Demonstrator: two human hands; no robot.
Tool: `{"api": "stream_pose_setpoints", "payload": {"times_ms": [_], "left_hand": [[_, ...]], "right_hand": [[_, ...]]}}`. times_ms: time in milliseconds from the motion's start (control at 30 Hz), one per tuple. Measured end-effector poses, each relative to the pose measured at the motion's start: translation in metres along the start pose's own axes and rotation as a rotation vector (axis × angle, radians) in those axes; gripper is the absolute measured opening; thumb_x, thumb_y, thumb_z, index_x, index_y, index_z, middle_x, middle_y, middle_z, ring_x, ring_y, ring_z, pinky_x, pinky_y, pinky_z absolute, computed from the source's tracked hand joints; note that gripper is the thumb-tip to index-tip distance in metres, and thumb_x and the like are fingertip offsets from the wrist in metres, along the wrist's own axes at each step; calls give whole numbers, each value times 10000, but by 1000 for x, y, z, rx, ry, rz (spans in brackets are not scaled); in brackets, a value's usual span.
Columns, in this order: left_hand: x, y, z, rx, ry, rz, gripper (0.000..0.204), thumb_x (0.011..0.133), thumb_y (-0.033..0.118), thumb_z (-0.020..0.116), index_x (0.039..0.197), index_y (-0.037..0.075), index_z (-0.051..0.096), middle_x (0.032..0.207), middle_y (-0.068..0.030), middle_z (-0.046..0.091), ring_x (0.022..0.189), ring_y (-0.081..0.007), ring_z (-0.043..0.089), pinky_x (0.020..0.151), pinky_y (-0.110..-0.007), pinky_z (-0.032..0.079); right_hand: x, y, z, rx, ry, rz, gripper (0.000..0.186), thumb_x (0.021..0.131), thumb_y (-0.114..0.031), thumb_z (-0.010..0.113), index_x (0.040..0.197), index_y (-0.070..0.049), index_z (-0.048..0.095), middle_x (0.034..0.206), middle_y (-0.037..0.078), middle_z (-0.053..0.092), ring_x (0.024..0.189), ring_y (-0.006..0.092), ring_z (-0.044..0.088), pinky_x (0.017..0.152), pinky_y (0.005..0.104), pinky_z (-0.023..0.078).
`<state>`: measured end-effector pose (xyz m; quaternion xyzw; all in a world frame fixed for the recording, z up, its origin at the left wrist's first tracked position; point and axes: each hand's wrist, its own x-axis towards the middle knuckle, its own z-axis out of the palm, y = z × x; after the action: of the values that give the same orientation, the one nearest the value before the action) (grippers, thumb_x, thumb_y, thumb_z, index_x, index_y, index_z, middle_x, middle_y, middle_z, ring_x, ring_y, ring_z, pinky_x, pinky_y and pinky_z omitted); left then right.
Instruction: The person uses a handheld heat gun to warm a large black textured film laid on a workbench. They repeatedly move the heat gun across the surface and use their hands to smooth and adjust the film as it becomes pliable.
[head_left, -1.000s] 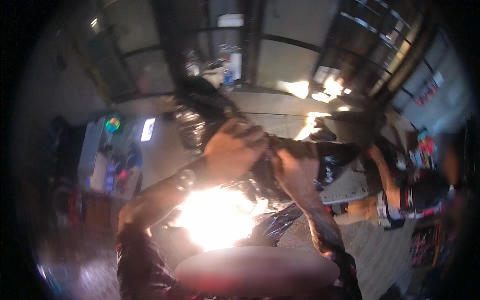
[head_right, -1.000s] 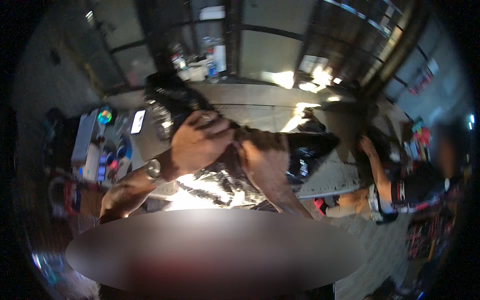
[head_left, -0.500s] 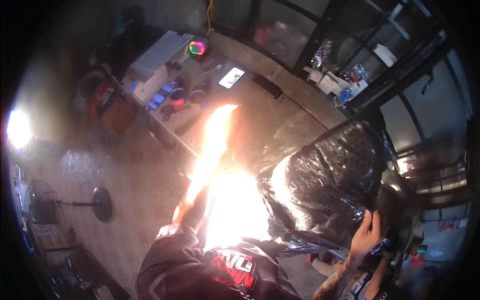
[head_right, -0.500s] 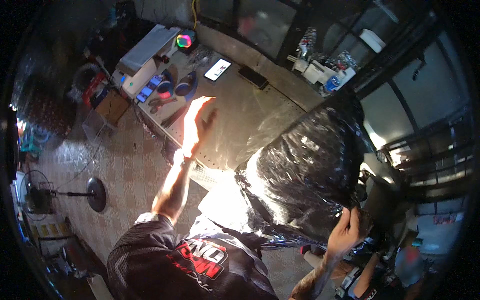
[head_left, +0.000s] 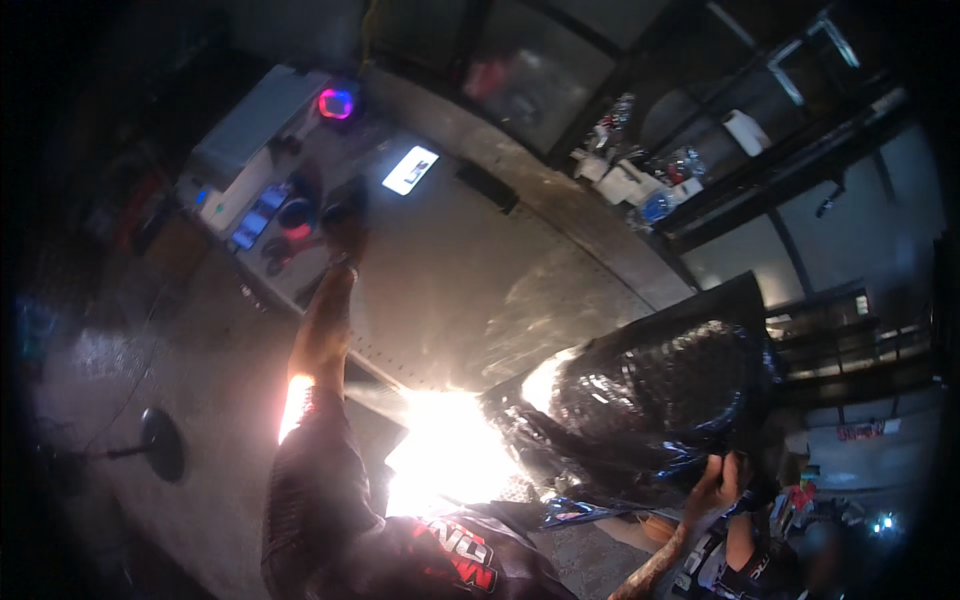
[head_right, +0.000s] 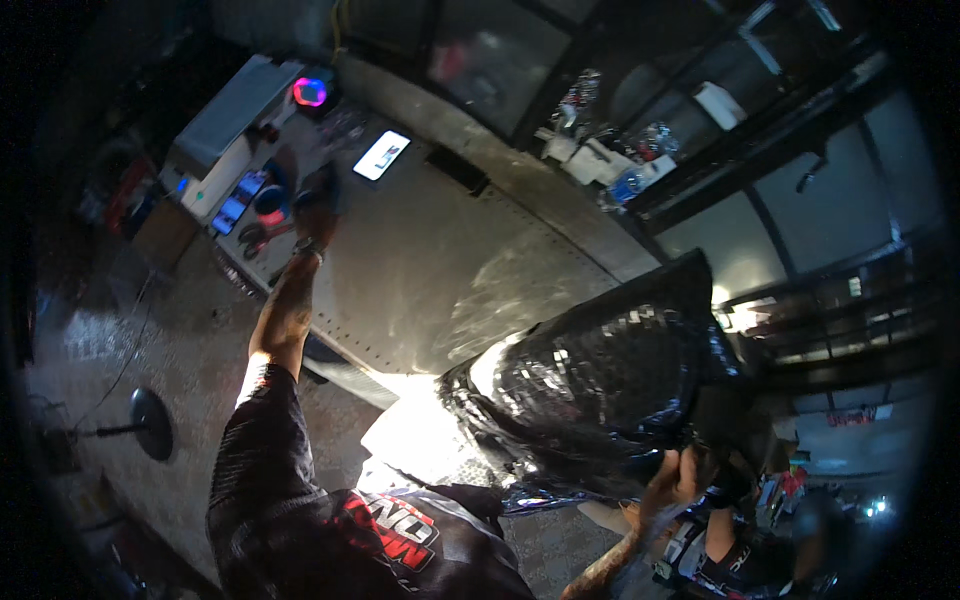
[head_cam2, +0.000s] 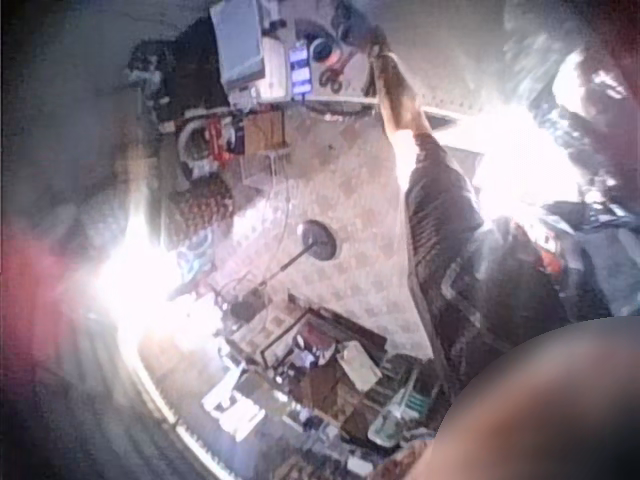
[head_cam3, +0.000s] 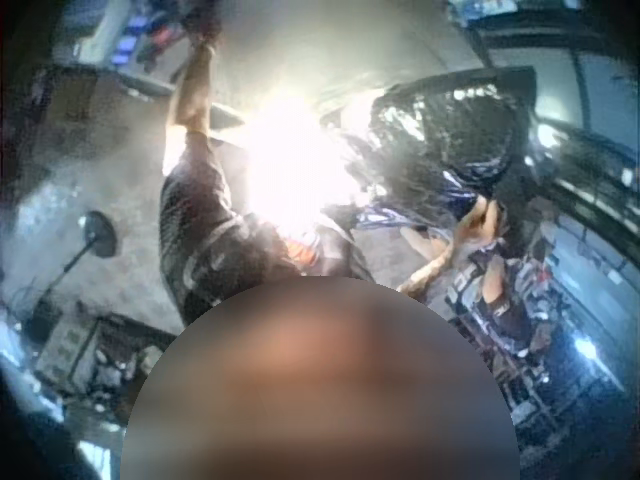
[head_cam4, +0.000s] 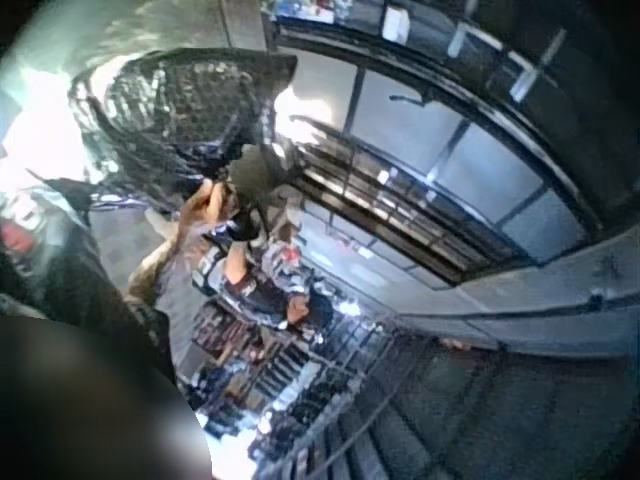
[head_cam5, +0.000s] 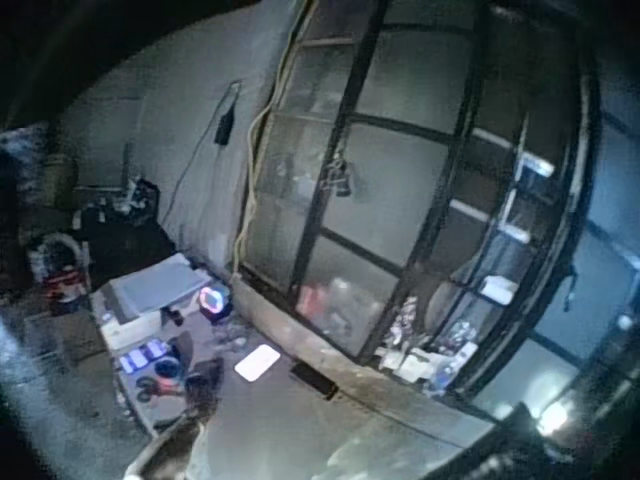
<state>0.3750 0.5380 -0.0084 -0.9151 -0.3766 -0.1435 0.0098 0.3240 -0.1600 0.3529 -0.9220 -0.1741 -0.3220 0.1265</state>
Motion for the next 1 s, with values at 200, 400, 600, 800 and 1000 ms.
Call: {"api": "stream_pose_setpoints", "payload": {"times_ms": [200,400,600,800,1000], "left_hand": [[-8,-18,-17,-140,17,-112,307,926,280,612,1085,22,662,1015,-129,614,976,-252,540,829,-419,445],[-62,16,-193,-698,85,-125,372,965,377,613,968,14,693,798,-69,577,770,-167,476,690,-384,403],[-172,95,-409,-1428,278,-87,378,1002,311,603,1128,-42,652,1033,-99,660,868,-136,616,750,-300,507],[-248,187,-570,-1810,0,570,284,1017,225,578,1129,-31,630,1002,-112,661,869,-146,648,730,-305,548],[-250,344,-629,-1205,-567,460,425,964,335,642,1091,-69,677,853,-137,695,648,-169,668,652,-313,554]], "right_hand": [[8,-6,-1,71,48,-136,207,913,-78,683,1032,91,663,1057,230,668,968,372,615,882,444,475],[27,-25,-7,48,5,-124,178,780,-86,789,904,20,717,910,148,679,830,340,607,766,447,466],[34,-20,-14,168,101,-144,219,774,-176,797,970,-93,744,951,46,692,880,236,637,793,403,450],[31,-4,4,229,229,-231,270,799,-174,771,1067,-199,746,946,-4,660,832,193,620,769,375,442],[35,7,8,353,262,-285,278,782,-139,759,1052,-202,735,943,-28,651,815,166,601,755,361,436]]}}
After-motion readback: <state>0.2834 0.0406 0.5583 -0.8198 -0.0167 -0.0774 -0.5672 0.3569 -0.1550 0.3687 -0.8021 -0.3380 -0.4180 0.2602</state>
